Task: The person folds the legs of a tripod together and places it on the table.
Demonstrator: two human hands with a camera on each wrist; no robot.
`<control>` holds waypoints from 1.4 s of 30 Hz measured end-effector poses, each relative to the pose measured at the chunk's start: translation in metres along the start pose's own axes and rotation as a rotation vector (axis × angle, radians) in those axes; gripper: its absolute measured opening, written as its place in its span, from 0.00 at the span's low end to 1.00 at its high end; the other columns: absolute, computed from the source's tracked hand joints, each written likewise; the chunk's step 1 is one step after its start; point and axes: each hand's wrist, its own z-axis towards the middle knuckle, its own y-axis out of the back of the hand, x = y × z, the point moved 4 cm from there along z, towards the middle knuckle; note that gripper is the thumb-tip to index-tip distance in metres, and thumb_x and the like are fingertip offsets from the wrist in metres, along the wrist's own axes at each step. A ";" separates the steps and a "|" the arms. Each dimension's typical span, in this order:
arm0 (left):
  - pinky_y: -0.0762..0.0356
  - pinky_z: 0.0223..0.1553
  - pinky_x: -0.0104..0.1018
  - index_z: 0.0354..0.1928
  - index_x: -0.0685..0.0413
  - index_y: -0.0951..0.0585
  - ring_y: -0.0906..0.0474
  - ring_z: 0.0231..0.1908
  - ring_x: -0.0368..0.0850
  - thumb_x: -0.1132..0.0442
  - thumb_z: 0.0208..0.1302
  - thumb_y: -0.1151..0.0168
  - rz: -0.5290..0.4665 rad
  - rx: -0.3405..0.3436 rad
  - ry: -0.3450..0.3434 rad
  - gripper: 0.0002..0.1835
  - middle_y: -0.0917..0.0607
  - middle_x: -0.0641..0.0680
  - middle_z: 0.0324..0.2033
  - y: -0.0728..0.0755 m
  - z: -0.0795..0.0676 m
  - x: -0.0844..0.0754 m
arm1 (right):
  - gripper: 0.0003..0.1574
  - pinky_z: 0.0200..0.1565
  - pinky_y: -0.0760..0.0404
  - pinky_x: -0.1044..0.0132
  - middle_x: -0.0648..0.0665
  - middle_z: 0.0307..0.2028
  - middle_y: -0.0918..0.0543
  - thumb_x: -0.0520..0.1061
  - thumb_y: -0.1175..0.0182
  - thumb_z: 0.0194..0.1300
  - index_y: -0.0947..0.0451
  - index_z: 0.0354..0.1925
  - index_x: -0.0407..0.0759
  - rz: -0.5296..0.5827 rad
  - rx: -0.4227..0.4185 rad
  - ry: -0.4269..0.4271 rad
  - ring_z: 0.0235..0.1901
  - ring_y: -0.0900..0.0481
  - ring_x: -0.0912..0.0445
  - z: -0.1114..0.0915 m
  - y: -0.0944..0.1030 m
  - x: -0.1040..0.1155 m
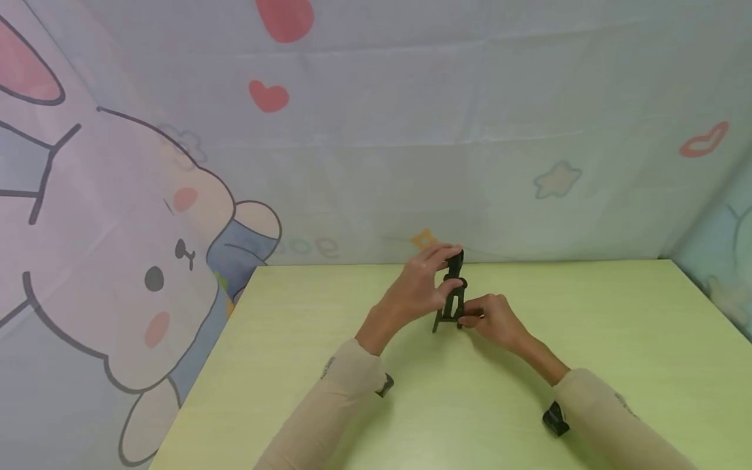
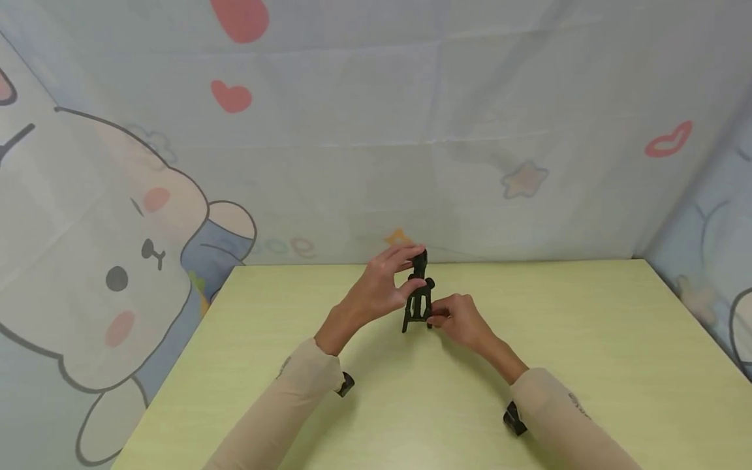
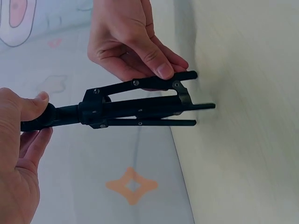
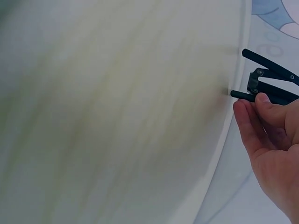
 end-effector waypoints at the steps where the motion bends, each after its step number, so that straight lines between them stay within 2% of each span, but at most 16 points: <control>1: 0.22 0.58 0.22 0.69 0.69 0.27 0.18 0.57 0.55 0.70 0.68 0.30 -0.003 -0.005 0.008 0.29 0.24 0.63 0.62 0.001 -0.001 0.001 | 0.06 0.32 0.15 0.69 0.45 0.30 0.10 0.29 0.30 0.63 0.10 0.34 0.37 -0.002 0.003 0.000 0.31 0.11 0.54 0.000 0.000 0.000; 15: 0.22 0.59 0.23 0.68 0.71 0.27 0.22 0.62 0.57 0.72 0.67 0.30 -0.038 -0.045 -0.003 0.29 0.25 0.65 0.63 0.003 -0.005 0.006 | 0.07 0.33 0.13 0.68 0.45 0.30 0.10 0.28 0.30 0.62 0.10 0.34 0.37 -0.007 0.005 -0.002 0.31 0.10 0.53 0.003 0.001 0.004; 23: 0.19 0.62 0.35 0.68 0.71 0.28 0.23 0.62 0.57 0.77 0.68 0.33 -0.147 -0.007 -0.011 0.28 0.25 0.64 0.63 0.004 -0.007 0.009 | 0.05 0.35 0.15 0.69 0.47 0.31 0.10 0.31 0.30 0.65 0.11 0.37 0.38 0.063 0.099 -0.067 0.33 0.11 0.55 -0.001 0.001 0.001; 26: 0.20 0.62 0.31 0.68 0.70 0.28 0.22 0.61 0.57 0.79 0.68 0.36 -0.142 -0.002 -0.015 0.27 0.25 0.64 0.63 0.005 -0.007 0.007 | 0.04 0.35 0.14 0.68 0.45 0.32 0.10 0.32 0.30 0.65 0.12 0.38 0.37 0.066 0.110 -0.052 0.33 0.11 0.54 -0.004 0.002 0.002; 30: 0.20 0.60 0.28 0.68 0.68 0.27 0.19 0.58 0.57 0.83 0.67 0.40 -0.123 0.011 -0.014 0.27 0.24 0.64 0.64 0.003 -0.005 0.008 | 0.03 0.34 0.14 0.67 0.45 0.32 0.11 0.32 0.30 0.65 0.13 0.39 0.35 0.032 0.095 -0.050 0.32 0.12 0.53 -0.008 0.005 0.002; 37: 0.19 0.56 0.28 0.65 0.61 0.25 0.18 0.54 0.48 0.90 0.61 0.44 -0.056 0.031 0.009 0.32 0.19 0.58 0.58 0.002 0.000 0.010 | 0.04 0.36 0.14 0.66 0.45 0.31 0.11 0.31 0.30 0.65 0.14 0.40 0.34 -0.025 0.025 -0.113 0.32 0.12 0.54 -0.014 0.012 -0.002; 42: 0.20 0.58 0.32 0.60 0.60 0.23 0.19 0.56 0.45 0.90 0.58 0.48 -0.060 0.015 -0.024 0.30 0.17 0.55 0.56 0.003 0.004 0.006 | 0.07 0.37 0.12 0.64 0.45 0.33 0.11 0.32 0.30 0.65 0.13 0.42 0.35 -0.022 0.000 -0.095 0.34 0.12 0.53 -0.015 0.013 -0.003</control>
